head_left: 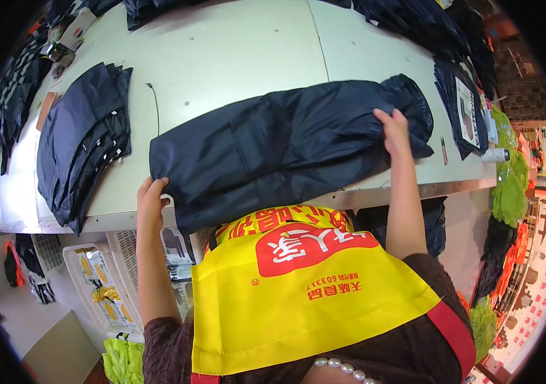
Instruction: The person folds a dark jacket on a table, aligns the sleeves, and smooths the fabric. They then place the folded jacket into a plastic bag and set it aside. The person repeats this process with another jacket.
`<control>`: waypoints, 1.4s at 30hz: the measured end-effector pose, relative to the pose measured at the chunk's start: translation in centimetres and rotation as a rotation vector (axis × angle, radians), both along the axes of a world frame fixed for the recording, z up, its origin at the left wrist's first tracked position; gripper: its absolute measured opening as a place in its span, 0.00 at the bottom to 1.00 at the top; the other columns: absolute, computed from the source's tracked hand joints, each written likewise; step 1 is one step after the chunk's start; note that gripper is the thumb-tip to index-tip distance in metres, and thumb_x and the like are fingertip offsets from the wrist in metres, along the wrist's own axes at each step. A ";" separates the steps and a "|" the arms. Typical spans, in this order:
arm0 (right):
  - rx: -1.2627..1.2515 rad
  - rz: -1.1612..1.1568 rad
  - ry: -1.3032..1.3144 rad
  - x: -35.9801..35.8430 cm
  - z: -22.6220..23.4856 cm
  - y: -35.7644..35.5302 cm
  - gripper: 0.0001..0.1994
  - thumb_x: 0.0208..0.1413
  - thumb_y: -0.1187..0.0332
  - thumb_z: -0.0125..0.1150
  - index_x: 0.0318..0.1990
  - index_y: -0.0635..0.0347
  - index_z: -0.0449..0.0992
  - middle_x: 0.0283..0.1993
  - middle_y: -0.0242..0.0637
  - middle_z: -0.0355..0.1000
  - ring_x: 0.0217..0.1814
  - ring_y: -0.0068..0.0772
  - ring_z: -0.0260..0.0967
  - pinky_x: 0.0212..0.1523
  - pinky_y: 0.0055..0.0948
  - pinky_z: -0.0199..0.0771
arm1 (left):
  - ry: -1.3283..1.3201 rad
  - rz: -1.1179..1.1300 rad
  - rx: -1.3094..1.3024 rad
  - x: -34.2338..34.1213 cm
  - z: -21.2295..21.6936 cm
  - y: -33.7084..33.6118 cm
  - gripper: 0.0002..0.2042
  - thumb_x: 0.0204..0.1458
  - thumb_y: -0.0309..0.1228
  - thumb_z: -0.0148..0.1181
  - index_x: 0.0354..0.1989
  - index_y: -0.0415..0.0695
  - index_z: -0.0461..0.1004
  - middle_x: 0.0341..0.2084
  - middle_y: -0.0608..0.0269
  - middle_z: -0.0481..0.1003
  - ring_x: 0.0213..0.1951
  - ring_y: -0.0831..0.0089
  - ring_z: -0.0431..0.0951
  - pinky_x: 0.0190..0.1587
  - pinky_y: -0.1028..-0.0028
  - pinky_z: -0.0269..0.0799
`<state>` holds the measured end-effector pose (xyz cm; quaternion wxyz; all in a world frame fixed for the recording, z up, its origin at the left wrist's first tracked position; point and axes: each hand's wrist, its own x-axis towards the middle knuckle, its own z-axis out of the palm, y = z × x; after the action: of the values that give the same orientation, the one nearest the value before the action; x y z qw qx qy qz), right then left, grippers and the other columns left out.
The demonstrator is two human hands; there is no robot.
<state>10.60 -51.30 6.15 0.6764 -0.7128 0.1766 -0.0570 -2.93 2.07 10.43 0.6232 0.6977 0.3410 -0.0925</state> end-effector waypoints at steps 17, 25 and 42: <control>-1.535 0.593 -0.010 -9.6 -3.9 17.4 0.40 0.49 0.38 0.52 0.65 0.53 0.55 0.70 0.49 0.43 0.72 0.56 0.34 0.59 0.70 0.39 | 0.056 -0.287 0.623 -1.0 -3.9 -0.4 0.30 0.40 0.39 0.68 0.51 0.38 0.68 0.32 0.52 0.74 0.34 0.61 0.76 0.39 0.67 0.71; -1.337 0.683 0.261 -6.1 -0.4 18.1 0.37 0.55 0.43 0.49 0.67 0.54 0.50 0.70 0.48 0.43 0.73 0.55 0.34 0.62 0.66 0.37 | -0.029 -0.085 0.468 1.8 -5.3 -1.3 0.44 0.35 0.50 0.69 0.54 0.27 0.62 0.41 0.38 0.73 0.44 0.54 0.76 0.47 0.66 0.70; -0.889 0.928 -0.591 -11.0 -4.8 28.5 0.37 0.50 0.42 0.51 0.64 0.53 0.57 0.67 0.50 0.51 0.70 0.48 0.44 0.66 0.54 0.40 | -0.235 -0.385 -0.236 5.8 -0.2 -8.7 0.12 0.42 0.26 0.61 0.37 0.39 0.73 0.27 0.55 0.77 0.28 0.66 0.78 0.33 0.71 0.75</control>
<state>-0.39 -22.79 1.33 0.2951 -0.8779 -0.3765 -0.0204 2.89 -6.68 10.23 0.7067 0.6781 0.1136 -0.1669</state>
